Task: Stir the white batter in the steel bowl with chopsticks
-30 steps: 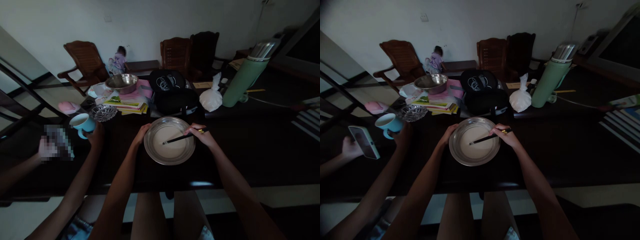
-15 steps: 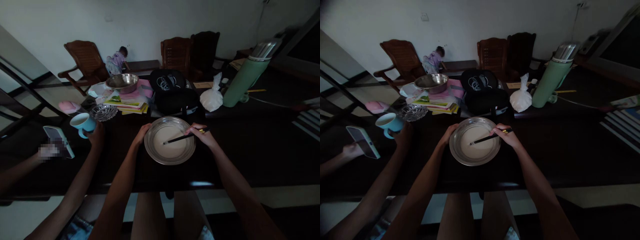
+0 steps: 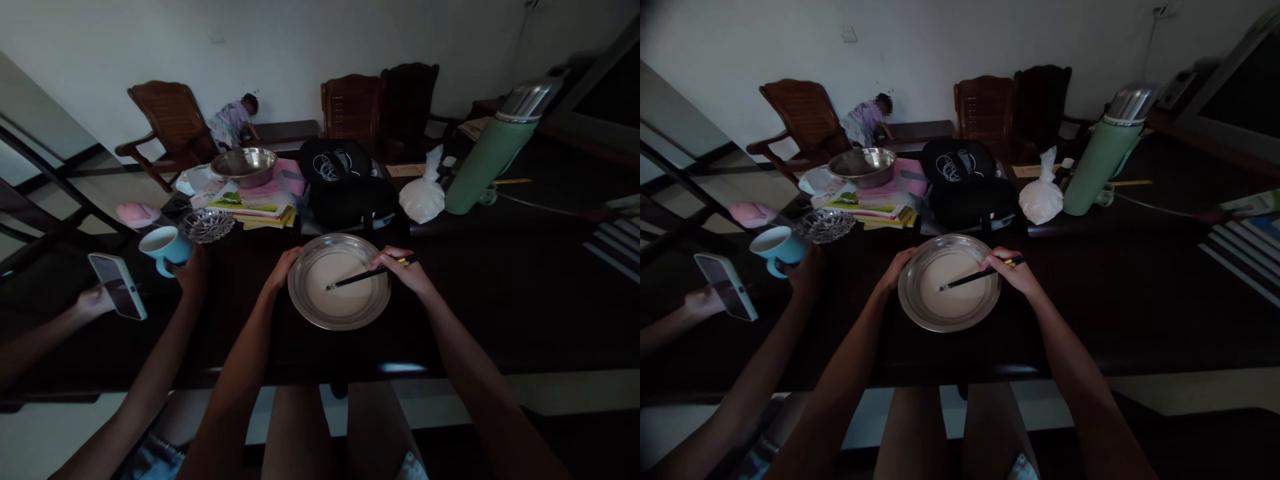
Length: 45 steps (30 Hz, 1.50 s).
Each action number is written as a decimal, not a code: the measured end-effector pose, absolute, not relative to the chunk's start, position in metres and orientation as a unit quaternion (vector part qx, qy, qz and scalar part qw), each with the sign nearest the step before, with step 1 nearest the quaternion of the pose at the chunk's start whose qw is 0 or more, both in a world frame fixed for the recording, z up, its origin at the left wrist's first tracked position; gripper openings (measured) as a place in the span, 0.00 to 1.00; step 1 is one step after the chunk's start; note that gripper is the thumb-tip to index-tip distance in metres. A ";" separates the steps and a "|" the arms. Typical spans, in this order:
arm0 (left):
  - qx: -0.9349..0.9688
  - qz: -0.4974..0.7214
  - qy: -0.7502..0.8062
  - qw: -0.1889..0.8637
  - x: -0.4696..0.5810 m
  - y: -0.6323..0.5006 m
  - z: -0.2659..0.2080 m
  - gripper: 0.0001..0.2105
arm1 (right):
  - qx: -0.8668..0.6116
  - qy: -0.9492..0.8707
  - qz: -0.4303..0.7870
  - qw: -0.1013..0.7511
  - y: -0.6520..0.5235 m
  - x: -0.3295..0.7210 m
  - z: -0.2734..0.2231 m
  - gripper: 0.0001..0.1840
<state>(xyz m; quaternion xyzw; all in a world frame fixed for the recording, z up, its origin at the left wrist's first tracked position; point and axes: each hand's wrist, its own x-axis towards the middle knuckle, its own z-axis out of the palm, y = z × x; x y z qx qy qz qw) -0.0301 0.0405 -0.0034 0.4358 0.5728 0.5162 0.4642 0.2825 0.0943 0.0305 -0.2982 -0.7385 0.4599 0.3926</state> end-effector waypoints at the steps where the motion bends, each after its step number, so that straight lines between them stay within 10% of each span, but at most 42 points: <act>1: 0.439 0.518 0.570 0.463 -0.030 0.040 -0.003 0.16 | -0.297 -0.744 0.452 0.393 0.095 0.282 0.030 0.22; 45: 0.447 0.517 0.550 0.480 -0.031 0.041 -0.004 0.18 | -0.303 -0.721 0.476 0.402 0.097 0.285 0.030 0.24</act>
